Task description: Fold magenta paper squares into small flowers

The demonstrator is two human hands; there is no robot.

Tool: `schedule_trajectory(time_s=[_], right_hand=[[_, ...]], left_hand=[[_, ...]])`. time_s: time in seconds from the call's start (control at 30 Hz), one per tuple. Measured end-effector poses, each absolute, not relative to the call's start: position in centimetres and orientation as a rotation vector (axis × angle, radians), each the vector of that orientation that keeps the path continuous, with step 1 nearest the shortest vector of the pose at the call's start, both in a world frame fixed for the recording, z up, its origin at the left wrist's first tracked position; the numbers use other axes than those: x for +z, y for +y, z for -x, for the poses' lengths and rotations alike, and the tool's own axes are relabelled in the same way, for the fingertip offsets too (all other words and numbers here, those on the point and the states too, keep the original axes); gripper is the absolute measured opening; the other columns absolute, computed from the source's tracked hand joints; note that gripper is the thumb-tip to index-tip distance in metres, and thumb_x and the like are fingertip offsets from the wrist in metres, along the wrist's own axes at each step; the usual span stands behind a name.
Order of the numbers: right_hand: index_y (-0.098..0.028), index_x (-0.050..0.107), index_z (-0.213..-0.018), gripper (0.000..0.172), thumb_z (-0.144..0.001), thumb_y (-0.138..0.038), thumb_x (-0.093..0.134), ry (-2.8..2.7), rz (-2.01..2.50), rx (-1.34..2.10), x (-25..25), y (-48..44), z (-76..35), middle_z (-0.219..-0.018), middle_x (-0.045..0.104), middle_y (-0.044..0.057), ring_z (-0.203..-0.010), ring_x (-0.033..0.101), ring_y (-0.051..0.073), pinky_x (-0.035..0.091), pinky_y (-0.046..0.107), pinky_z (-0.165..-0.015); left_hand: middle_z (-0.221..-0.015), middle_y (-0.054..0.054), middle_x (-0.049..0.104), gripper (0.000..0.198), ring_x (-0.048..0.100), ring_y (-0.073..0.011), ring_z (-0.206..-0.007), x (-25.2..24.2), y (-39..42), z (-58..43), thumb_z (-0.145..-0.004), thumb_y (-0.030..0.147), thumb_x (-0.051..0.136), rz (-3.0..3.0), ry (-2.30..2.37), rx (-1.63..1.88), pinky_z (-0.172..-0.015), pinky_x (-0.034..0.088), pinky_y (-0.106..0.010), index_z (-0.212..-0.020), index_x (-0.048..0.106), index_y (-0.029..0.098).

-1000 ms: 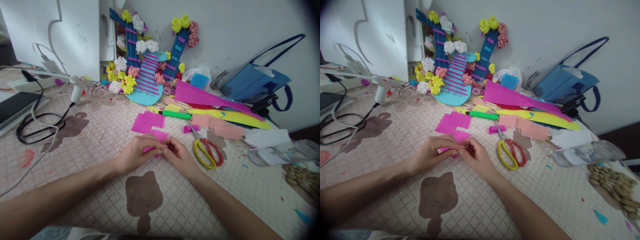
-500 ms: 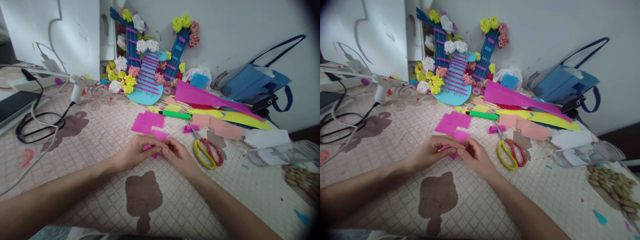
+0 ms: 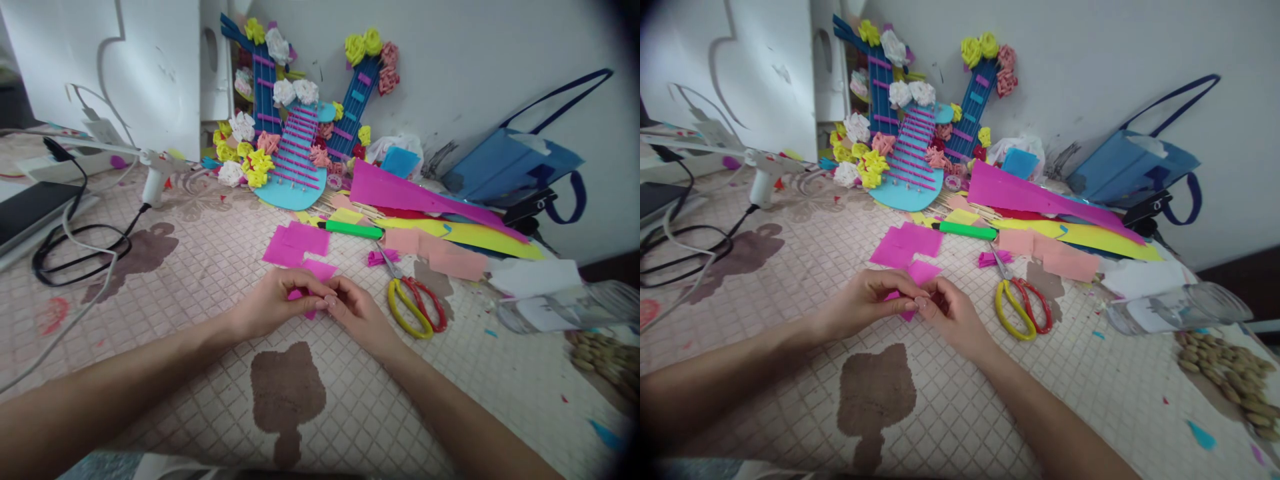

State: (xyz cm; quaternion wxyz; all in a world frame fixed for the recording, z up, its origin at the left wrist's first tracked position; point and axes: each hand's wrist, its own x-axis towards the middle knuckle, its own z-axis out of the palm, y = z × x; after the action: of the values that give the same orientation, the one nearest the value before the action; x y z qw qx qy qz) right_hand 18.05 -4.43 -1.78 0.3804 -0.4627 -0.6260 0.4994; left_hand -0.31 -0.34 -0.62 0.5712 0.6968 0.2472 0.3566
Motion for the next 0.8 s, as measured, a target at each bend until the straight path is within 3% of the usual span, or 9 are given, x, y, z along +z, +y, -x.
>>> schedule_trajectory(time_s=[0.53, 0.8], right_hand=[[-0.019, 0.052, -0.081, 0.038, -0.085, -0.057, 0.052, -1.598, 1.226, 1.280, -1.6, -4.5, -17.9, -0.073, 0.045, -0.001, -0.067, 0.042, 0.013, 0.033, 0.026, -0.059], [-0.019, 0.051, -0.080, 0.041, -0.084, -0.059, 0.052, -1.604, 1.240, 1.259, -1.9, -4.4, -17.9, -0.071, 0.044, -0.002, -0.066, 0.040, 0.013, 0.032, 0.027, -0.059]], left_hand=[[-0.079, 0.000, 0.073, 0.010, 0.061, -0.0064, -0.068, -1.4, -0.9, -0.5, -0.072, 0.009, 0.075, -1.029, 0.529, 0.719, -0.064, 0.046, -0.016, -0.080, 0.074, 0.016], [-0.077, 0.001, 0.073, 0.010, 0.059, -0.0058, -0.065, -2.0, -0.9, -0.8, -0.069, 0.015, 0.078, -0.975, 0.539, 0.744, -0.062, 0.043, -0.016, -0.078, 0.075, 0.018]])
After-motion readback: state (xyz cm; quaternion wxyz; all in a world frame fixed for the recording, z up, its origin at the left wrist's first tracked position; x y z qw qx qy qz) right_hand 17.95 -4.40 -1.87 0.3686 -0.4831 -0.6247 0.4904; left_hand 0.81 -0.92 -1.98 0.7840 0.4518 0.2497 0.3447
